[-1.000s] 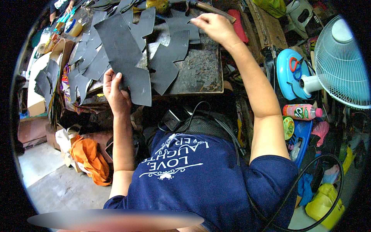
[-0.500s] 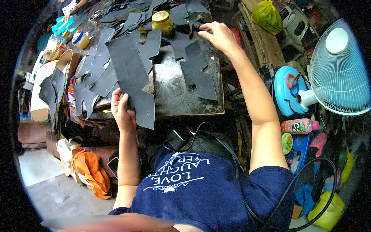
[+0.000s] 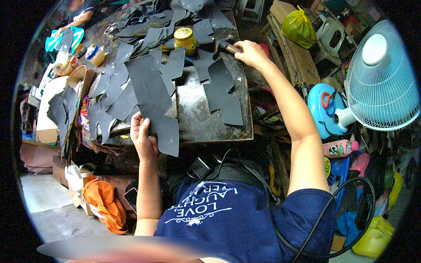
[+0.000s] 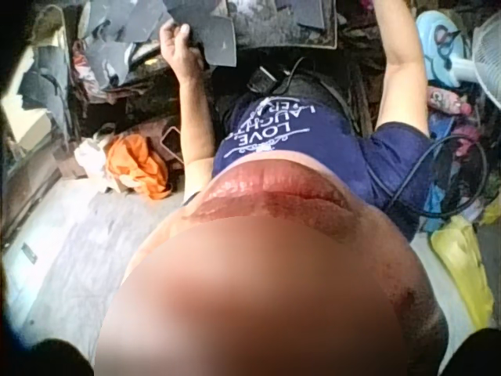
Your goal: The person repeatedly picks up dark gray cut pieces from a cluttered table, separates them, and places them back down. The hands move pieces around, occasionally lifting and repositioning them, but no final stacking or destination is shown.
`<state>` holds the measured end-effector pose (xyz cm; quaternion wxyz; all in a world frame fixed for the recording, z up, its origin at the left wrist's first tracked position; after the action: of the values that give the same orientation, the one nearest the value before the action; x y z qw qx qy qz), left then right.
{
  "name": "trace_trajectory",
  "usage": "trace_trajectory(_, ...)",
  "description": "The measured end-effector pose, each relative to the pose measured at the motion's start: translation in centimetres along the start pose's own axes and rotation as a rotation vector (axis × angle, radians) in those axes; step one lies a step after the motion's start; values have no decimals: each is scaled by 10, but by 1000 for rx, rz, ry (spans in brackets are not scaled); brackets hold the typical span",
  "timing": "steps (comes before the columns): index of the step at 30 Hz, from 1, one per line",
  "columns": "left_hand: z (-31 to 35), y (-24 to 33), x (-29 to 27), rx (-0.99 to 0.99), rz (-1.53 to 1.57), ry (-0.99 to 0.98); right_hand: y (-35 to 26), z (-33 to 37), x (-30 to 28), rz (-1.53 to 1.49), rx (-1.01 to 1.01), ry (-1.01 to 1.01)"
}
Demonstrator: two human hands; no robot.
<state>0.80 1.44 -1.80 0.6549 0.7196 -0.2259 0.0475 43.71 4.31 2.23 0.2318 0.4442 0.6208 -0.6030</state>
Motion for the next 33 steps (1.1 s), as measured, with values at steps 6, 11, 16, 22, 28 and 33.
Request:
trace_trajectory(6,0,-1,-1,-8,10,-12,17,-13,-17,83,36,230)
trace_trajectory(11,-3,-4,-3,-2,-13,22,25,-27,0,32,39,242)
trace_trajectory(16,-2,-5,-3,-2,-10,22,-7,-17,-1,178,-120,303)
trace_trajectory(22,-1,-3,-2,-11,9,5,-35,5,22,-634,71,-102)
trace_trajectory(28,1,-1,-1,-21,9,23,-46,29,41,-543,-26,-144)
trace_trajectory(33,-1,0,3,-8,24,-7,-30,10,23,-680,-40,-24)
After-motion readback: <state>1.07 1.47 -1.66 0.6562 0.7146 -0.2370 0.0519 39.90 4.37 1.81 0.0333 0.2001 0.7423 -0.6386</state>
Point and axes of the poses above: each hand's wrist, its own z-axis away from the middle knuckle, its own x-axis out of the palm, y = z × x, the point moved 6 cm from there along -z, towards the middle knuckle, and after that the axes turned 11 degrees about -z, right-handed, at the moved point
